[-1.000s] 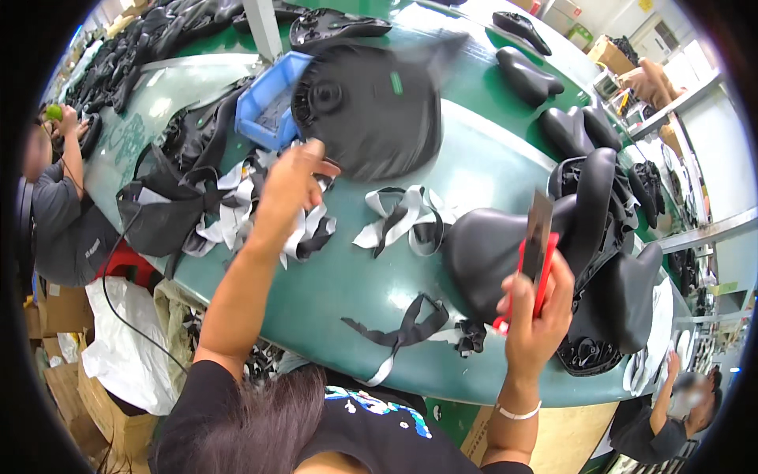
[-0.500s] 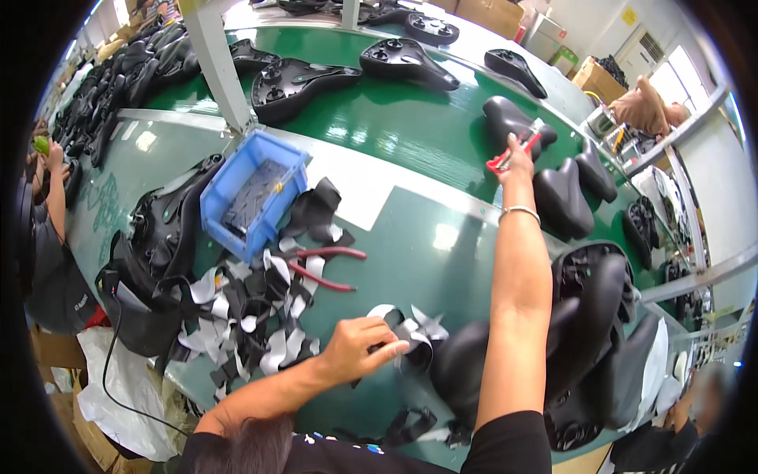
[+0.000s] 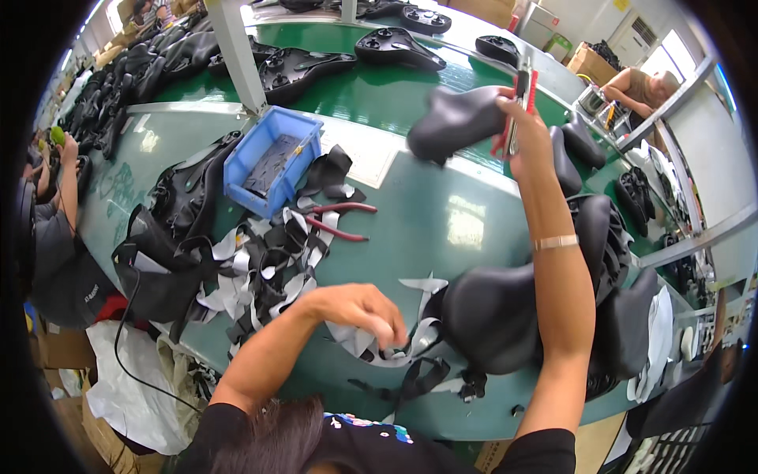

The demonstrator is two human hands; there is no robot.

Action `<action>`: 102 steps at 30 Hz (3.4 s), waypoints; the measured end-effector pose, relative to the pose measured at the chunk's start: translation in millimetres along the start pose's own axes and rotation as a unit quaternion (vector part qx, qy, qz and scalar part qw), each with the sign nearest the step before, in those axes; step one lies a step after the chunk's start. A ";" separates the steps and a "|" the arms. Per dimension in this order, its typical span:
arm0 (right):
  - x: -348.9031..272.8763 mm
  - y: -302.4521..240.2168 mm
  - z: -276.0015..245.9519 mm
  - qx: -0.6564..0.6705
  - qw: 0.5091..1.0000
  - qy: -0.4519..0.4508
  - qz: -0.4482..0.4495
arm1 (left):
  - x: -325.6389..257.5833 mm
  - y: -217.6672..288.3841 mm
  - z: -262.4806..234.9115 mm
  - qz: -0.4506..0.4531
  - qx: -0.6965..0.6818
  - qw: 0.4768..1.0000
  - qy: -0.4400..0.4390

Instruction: The person uses a red utility knife to trim excess black material from the edges of a bicycle seat. They repeatedly cut small pieces of the material and pull them away from the seat base, working around the perimeter of the seat. The person handles the seat and the knife with both hands, occasionally adjusting the seat's position on the green workbench.

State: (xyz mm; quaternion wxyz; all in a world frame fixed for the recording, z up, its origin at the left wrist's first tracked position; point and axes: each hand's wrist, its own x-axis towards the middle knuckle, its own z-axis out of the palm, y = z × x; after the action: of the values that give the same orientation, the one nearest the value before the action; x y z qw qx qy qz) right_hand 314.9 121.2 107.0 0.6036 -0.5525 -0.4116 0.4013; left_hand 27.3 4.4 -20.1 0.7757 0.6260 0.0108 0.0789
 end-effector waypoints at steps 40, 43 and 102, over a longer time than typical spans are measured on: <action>-355.4 45.0 -6.8 -0.266 0.962 -0.040 -0.050 | -76.4 28.5 146.3 0.045 -0.024 0.715 0.697; -310.8 65.1 29.5 -0.419 0.874 -0.089 -0.232 | -68.3 29.4 155.1 0.062 0.030 0.705 0.706; -312.9 68.5 -10.2 -0.382 0.903 -0.194 -0.046 | -89.3 27.5 101.3 -0.104 0.127 0.805 0.570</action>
State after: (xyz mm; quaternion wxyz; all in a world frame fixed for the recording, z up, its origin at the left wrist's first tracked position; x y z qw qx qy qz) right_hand 216.4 -171.5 21.5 0.2725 -0.6323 -0.6671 0.2845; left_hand -52.2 -100.4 21.2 0.5471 0.5565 0.5259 0.3384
